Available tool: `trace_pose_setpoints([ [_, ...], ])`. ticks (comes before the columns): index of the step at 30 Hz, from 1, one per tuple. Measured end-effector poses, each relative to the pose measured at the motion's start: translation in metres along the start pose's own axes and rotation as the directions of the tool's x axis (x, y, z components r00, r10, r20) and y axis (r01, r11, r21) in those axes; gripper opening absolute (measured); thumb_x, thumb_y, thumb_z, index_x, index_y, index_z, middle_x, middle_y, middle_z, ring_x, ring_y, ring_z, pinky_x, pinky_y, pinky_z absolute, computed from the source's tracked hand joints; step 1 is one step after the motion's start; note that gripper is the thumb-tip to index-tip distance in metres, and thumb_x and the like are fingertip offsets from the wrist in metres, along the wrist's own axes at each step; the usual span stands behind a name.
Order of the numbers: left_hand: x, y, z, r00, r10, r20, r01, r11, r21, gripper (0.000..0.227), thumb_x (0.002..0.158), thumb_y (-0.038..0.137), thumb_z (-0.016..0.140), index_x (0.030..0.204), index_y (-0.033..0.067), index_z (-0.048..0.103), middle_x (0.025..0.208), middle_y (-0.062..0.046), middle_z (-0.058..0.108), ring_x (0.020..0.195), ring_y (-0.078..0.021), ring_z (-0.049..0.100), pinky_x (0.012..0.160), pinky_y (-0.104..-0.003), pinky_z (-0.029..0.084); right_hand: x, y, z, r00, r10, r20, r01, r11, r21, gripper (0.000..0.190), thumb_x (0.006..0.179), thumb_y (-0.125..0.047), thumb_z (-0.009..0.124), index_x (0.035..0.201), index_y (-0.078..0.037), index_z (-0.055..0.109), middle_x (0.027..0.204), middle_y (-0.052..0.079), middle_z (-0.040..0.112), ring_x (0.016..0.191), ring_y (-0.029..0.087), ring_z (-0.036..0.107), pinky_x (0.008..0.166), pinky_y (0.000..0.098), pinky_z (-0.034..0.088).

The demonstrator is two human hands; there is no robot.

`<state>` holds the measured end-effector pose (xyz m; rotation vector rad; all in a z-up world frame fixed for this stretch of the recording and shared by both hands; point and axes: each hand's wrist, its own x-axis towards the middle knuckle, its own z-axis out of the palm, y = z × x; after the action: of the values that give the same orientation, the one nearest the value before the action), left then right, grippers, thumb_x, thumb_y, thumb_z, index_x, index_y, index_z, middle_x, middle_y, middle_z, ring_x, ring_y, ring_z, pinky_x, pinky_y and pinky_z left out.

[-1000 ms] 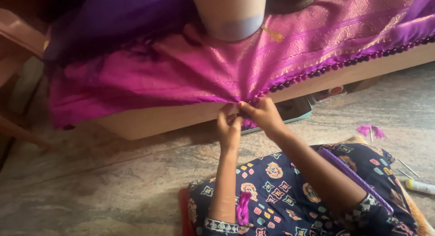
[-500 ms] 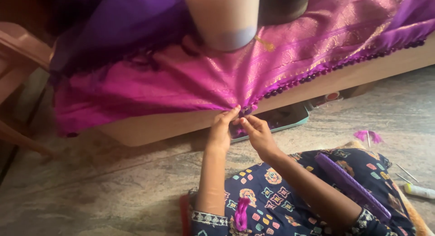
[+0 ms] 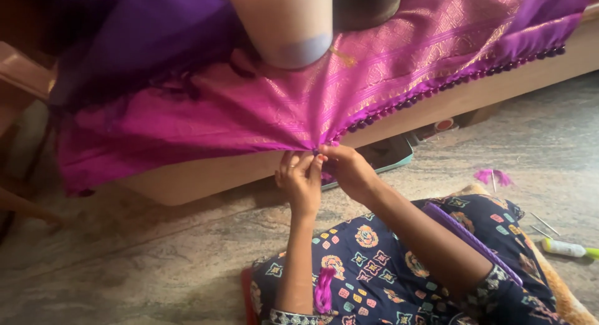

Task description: Attaching tassels to the edge of a pink and purple saree.

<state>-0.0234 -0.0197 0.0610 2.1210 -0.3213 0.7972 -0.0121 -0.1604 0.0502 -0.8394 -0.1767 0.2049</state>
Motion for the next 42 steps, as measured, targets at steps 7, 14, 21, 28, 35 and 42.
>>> trace_pose_setpoints([
  [7,-0.004,0.01,-0.009,0.999,0.012,-0.039,0.001,0.954,0.3,0.02,0.077,0.025,0.077,0.094,0.0182,0.085,0.125,-0.014,0.072,0.126,-0.0349,0.053,0.105,-0.064,0.018,0.009,0.004,0.029,0.949,-0.165,-0.268,0.025,0.889,-0.457,0.02,0.098,-0.019,0.069,0.098,0.0,0.076,0.074,0.002,0.07,0.062,0.01,0.057,0.053,0.0279,0.042],
  [14,0.015,-0.033,0.009,0.785,-0.36,0.505,0.598,0.222,-0.771,0.02,0.088,0.015,0.068,0.102,0.0013,0.072,0.102,-0.01,0.072,0.096,-0.0181,0.067,0.087,-0.028,0.052,-0.006,0.026,0.022,0.919,-0.282,-0.275,0.086,0.825,-0.559,0.018,0.099,-0.017,0.066,0.097,-0.002,0.075,0.076,0.0,0.07,0.065,0.006,0.058,0.057,0.0253,0.046],
  [21,0.017,-0.034,0.026,0.685,-0.487,0.542,0.679,0.158,-0.717,0.011,0.091,0.017,0.073,0.088,0.0062,0.074,0.085,-0.005,0.07,0.075,-0.0137,0.063,0.069,-0.029,0.047,-0.009,0.028,0.003,0.945,-0.262,-0.197,0.095,0.795,-0.599,0.019,0.104,-0.019,0.064,0.1,-0.002,0.072,0.083,-0.004,0.064,0.077,0.004,0.05,0.065,0.0249,0.042],
  [28,0.021,-0.038,0.027,0.698,-0.504,0.508,0.675,0.227,-0.702,0.012,0.085,0.017,0.072,0.09,0.0072,0.078,0.09,0.001,0.075,0.092,-0.011,0.063,0.09,-0.029,0.043,-0.06,0.021,-0.13,0.989,-0.086,-0.124,-0.113,0.118,-0.986,0.044,0.084,-0.026,0.077,0.123,-0.007,0.071,0.121,0.016,0.072,0.109,0.031,0.07,0.092,0.04,0.056],
  [35,0.024,-0.058,0.03,0.693,-0.407,0.595,0.692,0.148,-0.706,0.013,0.09,0.015,0.072,0.096,0.0041,0.076,0.096,-0.007,0.077,0.091,-0.0153,0.07,0.091,-0.031,0.049,-0.203,-0.012,-0.207,0.943,-0.023,-0.332,-0.257,-0.686,-0.681,0.017,0.095,-0.03,0.066,0.107,-0.02,0.073,0.111,0.008,0.072,0.113,0.033,0.066,0.098,0.0477,0.053],
  [42,0.033,-0.042,0.014,0.665,-0.373,0.647,0.738,0.2,-0.644,0.022,0.092,0.017,0.068,0.1,-0.0021,0.075,0.096,-0.014,0.079,0.087,-0.0193,0.074,0.086,-0.032,0.056,-0.164,-0.038,-0.135,0.963,-0.045,-0.265,-0.267,-0.27,-0.925,0.026,0.091,-0.02,0.067,0.116,-0.011,0.066,0.089,0.017,0.072,0.079,0.034,0.071,0.073,0.047,0.057],
])
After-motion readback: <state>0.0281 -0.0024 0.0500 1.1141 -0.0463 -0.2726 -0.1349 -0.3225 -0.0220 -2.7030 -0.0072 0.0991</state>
